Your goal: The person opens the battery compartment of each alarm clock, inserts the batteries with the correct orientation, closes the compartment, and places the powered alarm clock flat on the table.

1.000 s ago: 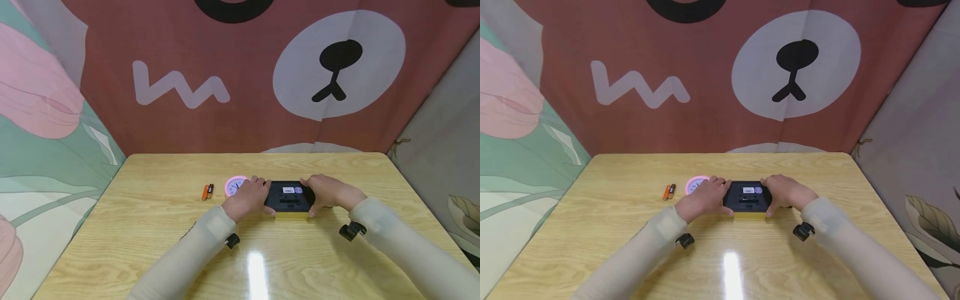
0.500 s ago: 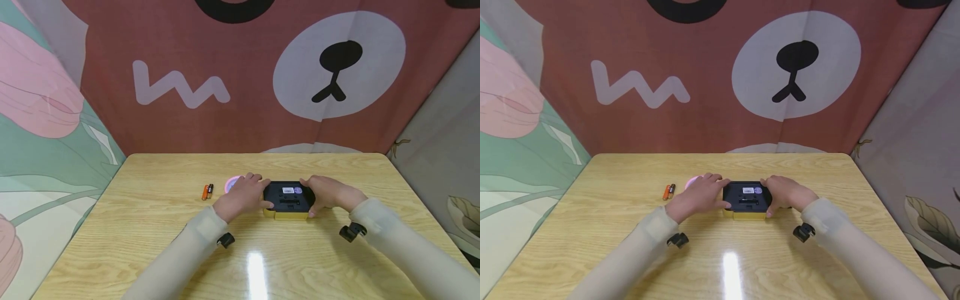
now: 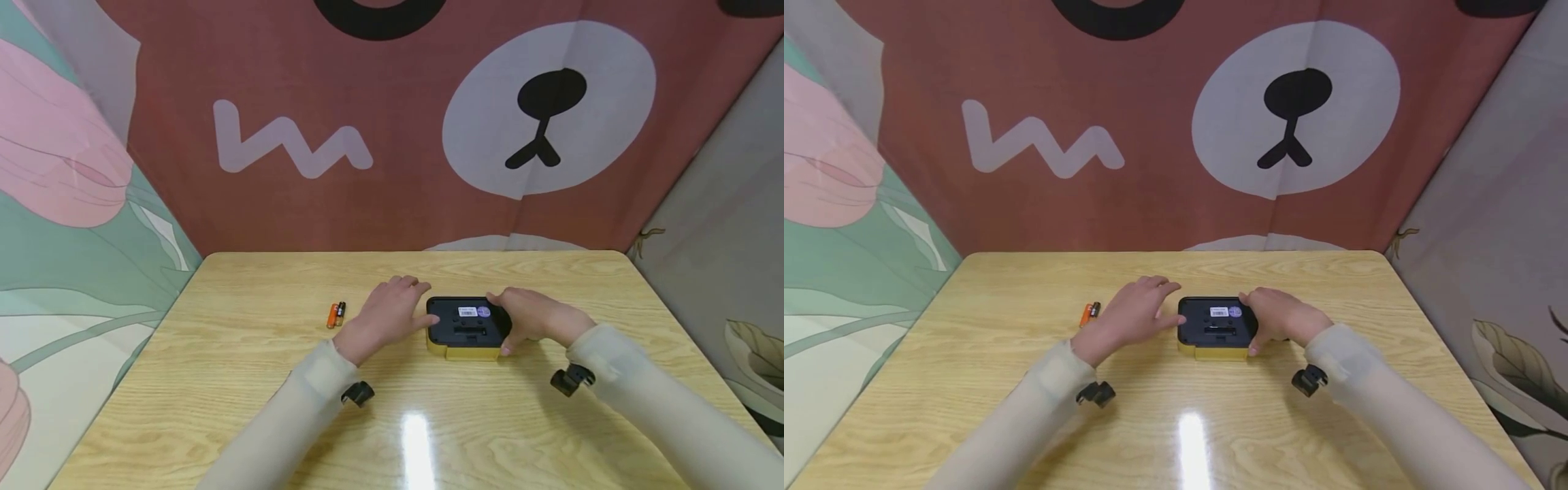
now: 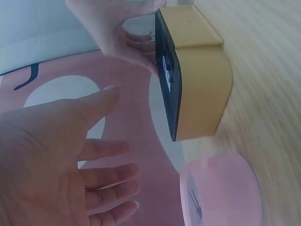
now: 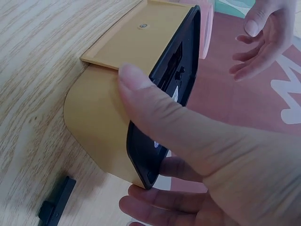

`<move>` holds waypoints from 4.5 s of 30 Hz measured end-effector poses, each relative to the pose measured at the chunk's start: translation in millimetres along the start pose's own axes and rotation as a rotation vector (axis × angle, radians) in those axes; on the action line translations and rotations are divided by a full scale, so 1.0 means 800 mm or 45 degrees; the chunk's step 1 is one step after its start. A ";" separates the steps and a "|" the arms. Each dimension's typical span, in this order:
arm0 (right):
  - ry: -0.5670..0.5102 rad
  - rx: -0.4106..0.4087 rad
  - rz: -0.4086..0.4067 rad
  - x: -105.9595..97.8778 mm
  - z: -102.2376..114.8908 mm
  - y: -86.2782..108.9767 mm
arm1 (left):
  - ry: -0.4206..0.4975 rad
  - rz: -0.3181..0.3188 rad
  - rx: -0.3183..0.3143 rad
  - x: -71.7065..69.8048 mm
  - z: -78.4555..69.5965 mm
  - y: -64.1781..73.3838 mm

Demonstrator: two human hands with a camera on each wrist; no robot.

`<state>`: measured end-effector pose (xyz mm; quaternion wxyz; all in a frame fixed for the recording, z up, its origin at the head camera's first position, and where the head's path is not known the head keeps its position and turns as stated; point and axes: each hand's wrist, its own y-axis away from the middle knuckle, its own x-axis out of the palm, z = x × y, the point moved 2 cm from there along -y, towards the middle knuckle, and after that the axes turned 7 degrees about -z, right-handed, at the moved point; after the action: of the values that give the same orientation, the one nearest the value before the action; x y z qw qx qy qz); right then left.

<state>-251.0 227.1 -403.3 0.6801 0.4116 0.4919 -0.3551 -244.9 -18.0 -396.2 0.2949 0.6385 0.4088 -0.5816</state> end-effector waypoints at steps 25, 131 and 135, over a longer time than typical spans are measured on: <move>-0.018 0.038 0.019 0.001 0.001 -0.001 | 0.174 -0.210 -0.102 0.006 0.076 0.028; 0.018 0.020 0.008 -0.001 0.003 0.001 | 0.232 -0.219 -0.406 0.017 0.185 0.072; 0.017 0.014 0.001 -0.001 0.003 0.002 | 0.246 -0.197 -0.408 0.013 0.181 0.072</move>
<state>-249.1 225.9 -402.1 0.6745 0.4179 0.4944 -0.3548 -268.0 -168.1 -433.8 0.3066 0.6029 0.5705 -0.4659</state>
